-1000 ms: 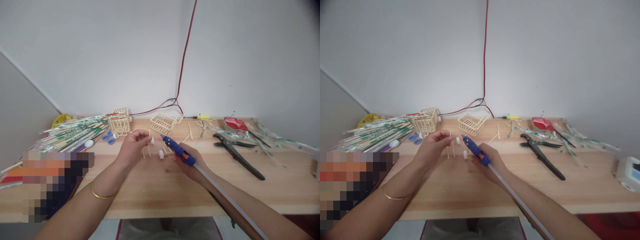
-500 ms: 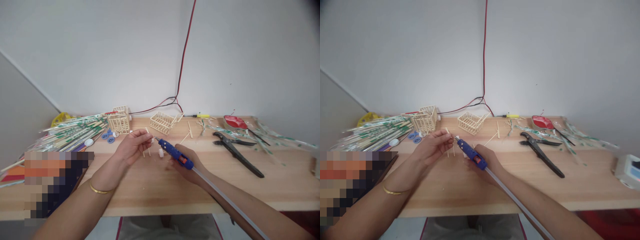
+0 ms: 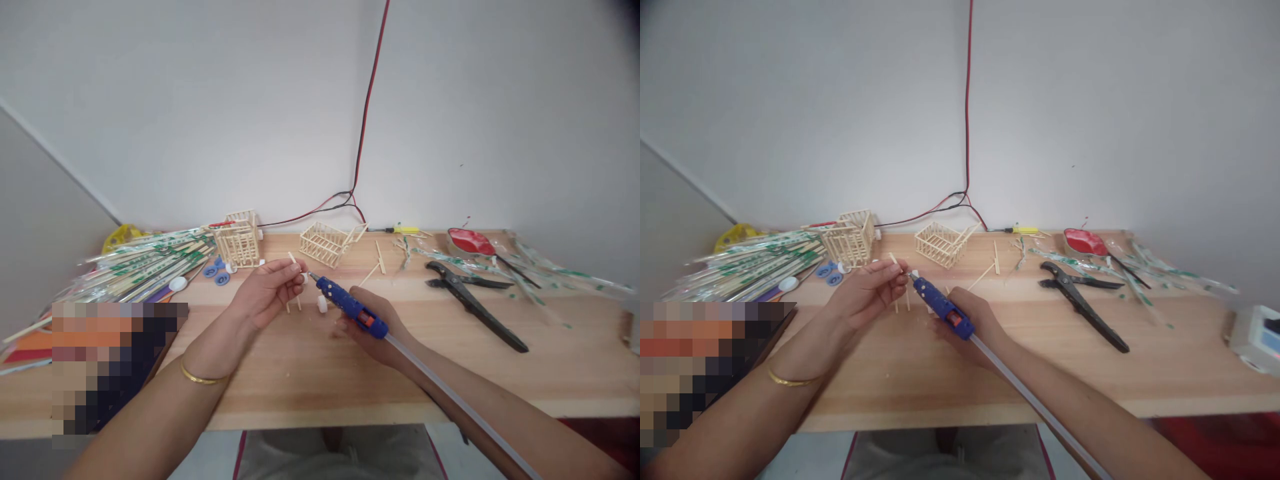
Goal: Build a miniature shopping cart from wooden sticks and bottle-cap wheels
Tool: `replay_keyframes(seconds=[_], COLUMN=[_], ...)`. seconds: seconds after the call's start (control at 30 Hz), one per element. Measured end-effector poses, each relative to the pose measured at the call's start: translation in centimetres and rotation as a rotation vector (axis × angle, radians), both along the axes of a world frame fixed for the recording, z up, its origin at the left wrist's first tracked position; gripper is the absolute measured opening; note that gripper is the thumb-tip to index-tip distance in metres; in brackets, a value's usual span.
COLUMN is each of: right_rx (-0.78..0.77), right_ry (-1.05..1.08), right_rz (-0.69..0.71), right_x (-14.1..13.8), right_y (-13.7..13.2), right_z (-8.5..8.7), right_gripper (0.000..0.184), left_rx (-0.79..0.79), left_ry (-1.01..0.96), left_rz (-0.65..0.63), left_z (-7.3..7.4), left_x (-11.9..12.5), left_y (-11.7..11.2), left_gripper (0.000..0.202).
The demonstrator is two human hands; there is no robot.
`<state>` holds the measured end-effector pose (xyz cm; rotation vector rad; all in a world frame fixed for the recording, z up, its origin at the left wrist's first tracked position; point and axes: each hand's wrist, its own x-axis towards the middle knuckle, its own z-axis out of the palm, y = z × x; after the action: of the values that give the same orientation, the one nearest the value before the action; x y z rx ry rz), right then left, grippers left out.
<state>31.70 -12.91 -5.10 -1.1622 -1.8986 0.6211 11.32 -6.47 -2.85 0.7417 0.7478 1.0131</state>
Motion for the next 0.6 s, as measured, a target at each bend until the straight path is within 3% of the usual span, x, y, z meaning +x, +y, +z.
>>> replay_keyframes(seconds=[0.17,0.6], right_rx=[-0.024,-0.01], right_ry=[0.014,0.062], right_rz=[0.0,-0.023], right_x=[-0.01,0.12], right_y=[0.03,0.0], right_z=[-0.01,0.02], right_gripper=[0.019,0.022], left_rx=[0.014,-0.004], left_ry=[0.062,-0.036], left_rz=[0.036,0.04], left_z=[-0.15,-0.22], left_x=[0.02,0.03], left_y=[-0.01,0.15], left_gripper=[0.03,0.028])
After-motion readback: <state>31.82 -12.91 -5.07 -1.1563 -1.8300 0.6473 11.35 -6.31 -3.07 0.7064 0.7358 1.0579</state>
